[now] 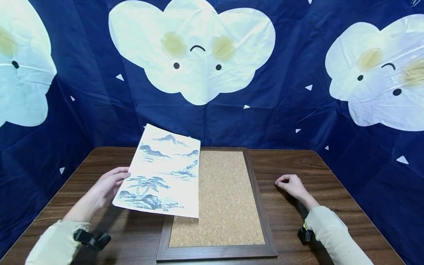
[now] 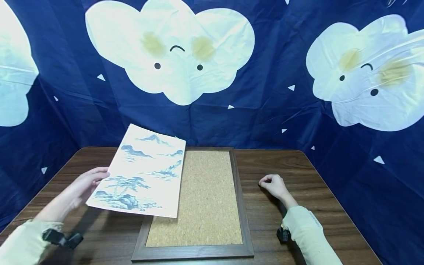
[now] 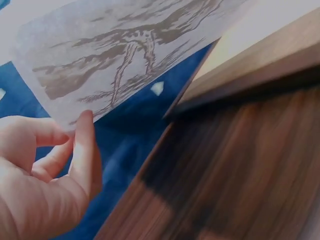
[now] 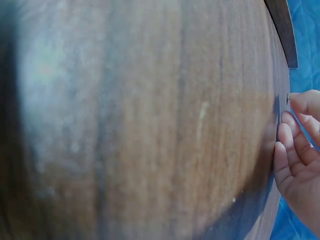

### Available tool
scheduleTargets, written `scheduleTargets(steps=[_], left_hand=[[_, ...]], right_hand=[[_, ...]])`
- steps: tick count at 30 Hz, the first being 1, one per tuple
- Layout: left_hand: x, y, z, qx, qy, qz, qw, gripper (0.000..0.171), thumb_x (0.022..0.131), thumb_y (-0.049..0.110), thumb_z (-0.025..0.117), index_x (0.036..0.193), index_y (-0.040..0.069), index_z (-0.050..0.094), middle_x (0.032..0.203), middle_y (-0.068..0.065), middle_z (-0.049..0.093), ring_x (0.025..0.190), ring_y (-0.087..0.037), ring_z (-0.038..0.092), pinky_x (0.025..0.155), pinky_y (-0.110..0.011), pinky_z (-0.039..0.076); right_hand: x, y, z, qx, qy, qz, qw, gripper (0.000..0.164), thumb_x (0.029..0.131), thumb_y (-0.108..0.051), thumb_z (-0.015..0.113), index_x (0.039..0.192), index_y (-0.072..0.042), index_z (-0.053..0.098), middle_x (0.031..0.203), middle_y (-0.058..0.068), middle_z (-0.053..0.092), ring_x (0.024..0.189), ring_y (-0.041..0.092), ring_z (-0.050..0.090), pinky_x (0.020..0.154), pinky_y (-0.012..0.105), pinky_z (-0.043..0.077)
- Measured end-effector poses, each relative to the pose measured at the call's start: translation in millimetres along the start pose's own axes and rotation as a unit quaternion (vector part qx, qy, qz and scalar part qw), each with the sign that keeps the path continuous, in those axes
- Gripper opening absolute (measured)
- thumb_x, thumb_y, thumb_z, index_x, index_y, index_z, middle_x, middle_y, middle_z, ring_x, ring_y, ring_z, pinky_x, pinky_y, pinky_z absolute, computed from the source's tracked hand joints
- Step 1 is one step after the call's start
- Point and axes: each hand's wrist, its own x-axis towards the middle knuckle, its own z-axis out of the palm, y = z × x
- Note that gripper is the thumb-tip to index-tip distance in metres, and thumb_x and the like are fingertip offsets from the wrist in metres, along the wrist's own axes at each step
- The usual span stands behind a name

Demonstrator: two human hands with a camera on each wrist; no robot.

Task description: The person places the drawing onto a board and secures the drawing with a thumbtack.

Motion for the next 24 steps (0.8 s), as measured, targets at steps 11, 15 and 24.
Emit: scheduleTargets(steps=[11, 15, 24], left_hand=[[1.5, -23.8, 100.3, -0.023, 0.044, 0.013, 0.9987, 0.011, 0.089, 0.003, 0.05, 0.094, 0.012, 0.055, 0.076, 0.006, 0.063, 0.069, -0.005, 0.059, 0.062, -0.02, 0.05], [2.7, -35.0, 123.1, -0.015, 0.045, 0.008, 0.9989, 0.014, 0.088, 0.003, 0.051, 0.102, 0.004, 0.052, 0.078, 0.004, 0.062, 0.069, -0.006, 0.059, 0.063, -0.021, 0.05], [11.3, -52.9, 146.3, 0.034, 0.072, -0.001, 0.9968, 0.027, 0.087, 0.001, 0.049, 0.112, -0.008, 0.045, 0.08, -0.001, 0.058, 0.069, -0.008, 0.058, 0.062, -0.021, 0.049]], right_hand=[[1, -7, -1, -0.011, -0.003, -0.001, 1.0, 0.006, 0.078, -0.005, 0.063, 0.078, -0.003, 0.069, 0.072, 0.004, 0.065, 0.063, 0.01, 0.051, 0.061, 0.022, 0.041], [3, -9, 1, -0.018, -0.008, -0.003, 1.0, 0.006, 0.079, -0.007, 0.064, 0.079, -0.004, 0.069, 0.069, 0.001, 0.064, 0.062, 0.009, 0.051, 0.062, 0.022, 0.042], [3, -15, 5, -0.002, -0.017, -0.012, 1.0, 0.006, 0.079, -0.008, 0.065, 0.079, -0.004, 0.069, 0.067, 0.0, 0.062, 0.059, 0.008, 0.05, 0.06, 0.021, 0.042]])
